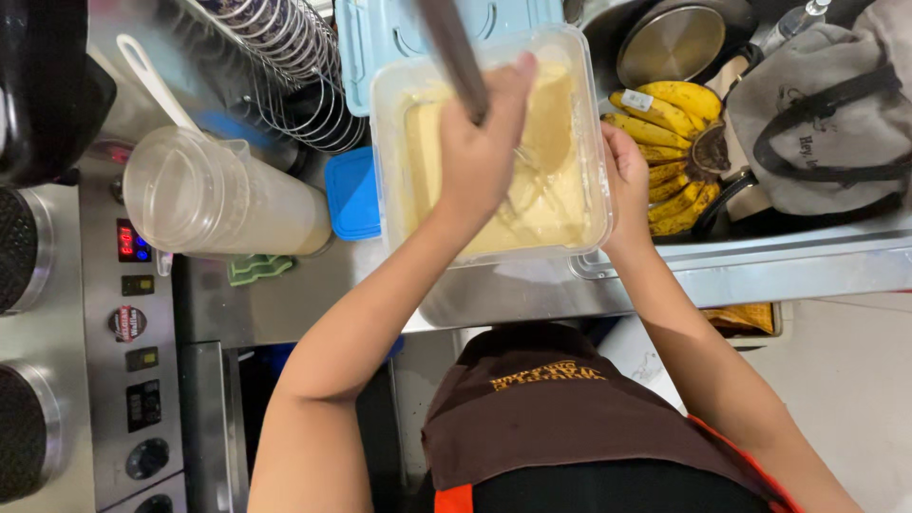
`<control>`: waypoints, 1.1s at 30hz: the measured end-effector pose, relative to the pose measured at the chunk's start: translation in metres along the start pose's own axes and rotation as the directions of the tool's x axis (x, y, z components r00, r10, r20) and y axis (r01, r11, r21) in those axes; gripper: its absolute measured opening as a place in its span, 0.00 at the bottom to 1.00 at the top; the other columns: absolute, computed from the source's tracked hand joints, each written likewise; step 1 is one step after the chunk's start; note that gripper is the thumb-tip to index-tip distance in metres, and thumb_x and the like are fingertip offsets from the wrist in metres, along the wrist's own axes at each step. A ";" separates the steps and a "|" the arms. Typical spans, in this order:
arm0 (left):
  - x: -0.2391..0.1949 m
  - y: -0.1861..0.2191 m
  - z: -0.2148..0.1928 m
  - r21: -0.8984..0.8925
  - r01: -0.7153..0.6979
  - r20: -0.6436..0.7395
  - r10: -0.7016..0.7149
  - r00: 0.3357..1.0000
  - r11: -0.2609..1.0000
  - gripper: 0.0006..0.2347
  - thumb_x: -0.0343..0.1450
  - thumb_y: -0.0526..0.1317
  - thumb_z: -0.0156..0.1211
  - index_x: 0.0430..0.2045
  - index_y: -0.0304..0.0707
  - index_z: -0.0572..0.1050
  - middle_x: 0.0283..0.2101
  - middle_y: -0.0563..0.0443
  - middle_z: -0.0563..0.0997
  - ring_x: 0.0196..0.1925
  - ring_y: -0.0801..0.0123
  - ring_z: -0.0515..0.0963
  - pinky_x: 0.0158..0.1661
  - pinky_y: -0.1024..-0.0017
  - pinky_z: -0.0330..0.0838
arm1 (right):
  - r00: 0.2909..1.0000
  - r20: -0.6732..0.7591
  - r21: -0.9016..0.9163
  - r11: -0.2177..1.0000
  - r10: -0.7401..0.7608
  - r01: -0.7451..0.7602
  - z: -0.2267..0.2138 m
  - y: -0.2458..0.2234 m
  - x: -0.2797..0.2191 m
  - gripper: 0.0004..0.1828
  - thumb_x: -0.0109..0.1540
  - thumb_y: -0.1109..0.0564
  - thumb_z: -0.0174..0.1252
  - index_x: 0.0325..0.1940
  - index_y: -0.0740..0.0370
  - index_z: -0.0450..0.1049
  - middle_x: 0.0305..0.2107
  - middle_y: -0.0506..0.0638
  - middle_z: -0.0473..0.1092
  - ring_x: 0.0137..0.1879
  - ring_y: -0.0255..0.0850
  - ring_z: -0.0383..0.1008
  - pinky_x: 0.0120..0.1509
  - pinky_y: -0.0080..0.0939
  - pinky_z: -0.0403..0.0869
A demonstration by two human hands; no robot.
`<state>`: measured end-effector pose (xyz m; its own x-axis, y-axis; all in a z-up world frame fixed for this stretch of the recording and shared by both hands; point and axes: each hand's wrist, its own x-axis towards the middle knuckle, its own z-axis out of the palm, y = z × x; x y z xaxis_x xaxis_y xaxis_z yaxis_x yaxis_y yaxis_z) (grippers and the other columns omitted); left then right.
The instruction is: The person whisks a yellow batter in a clear plastic container using a metal whisk. They hold the container with one hand and whisk with the other, occasionally scraping the sides. The person briefly pauses to look around before resuming whisking and then sets the whisk down.
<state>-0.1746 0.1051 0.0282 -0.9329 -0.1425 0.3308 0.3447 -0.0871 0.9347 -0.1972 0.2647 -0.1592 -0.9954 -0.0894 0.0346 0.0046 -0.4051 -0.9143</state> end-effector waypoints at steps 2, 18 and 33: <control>0.001 0.004 -0.007 -0.172 -0.003 -0.072 -0.010 0.997 0.985 0.14 0.80 0.39 0.56 0.22 0.39 0.66 0.22 0.61 0.62 0.23 0.81 0.57 0.26 0.74 0.46 | 1.000 -0.014 -0.055 0.998 -0.009 0.008 0.001 -0.001 0.000 0.15 0.74 0.56 0.51 0.60 0.68 0.71 0.44 0.44 0.73 0.47 0.27 0.71 0.53 0.28 0.72; 0.015 -0.067 -0.044 -0.355 0.053 0.112 -0.014 0.994 0.933 0.20 0.81 0.46 0.56 0.19 0.39 0.61 0.19 0.57 0.60 0.21 0.75 0.57 0.28 0.70 0.51 | 1.000 -0.015 -0.026 1.000 0.007 -0.008 0.008 -0.010 -0.003 0.16 0.74 0.55 0.51 0.61 0.69 0.72 0.43 0.44 0.74 0.44 0.26 0.71 0.50 0.27 0.73; 0.034 -0.046 -0.055 -0.036 0.369 0.456 -0.314 0.833 0.929 0.21 0.80 0.50 0.54 0.17 0.45 0.60 0.17 0.62 0.59 0.19 0.78 0.57 0.23 0.73 0.49 | 1.000 0.004 -0.098 0.995 -0.004 0.005 0.008 -0.019 -0.003 0.17 0.74 0.56 0.49 0.62 0.69 0.71 0.45 0.44 0.74 0.46 0.26 0.71 0.52 0.27 0.72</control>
<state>-0.2167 0.0497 -0.0110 -0.9327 0.3581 0.0418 -0.0206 -0.1688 0.9854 -0.1939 0.2651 -0.1386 -0.9950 -0.0917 0.0401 -0.0093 -0.3146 -0.9492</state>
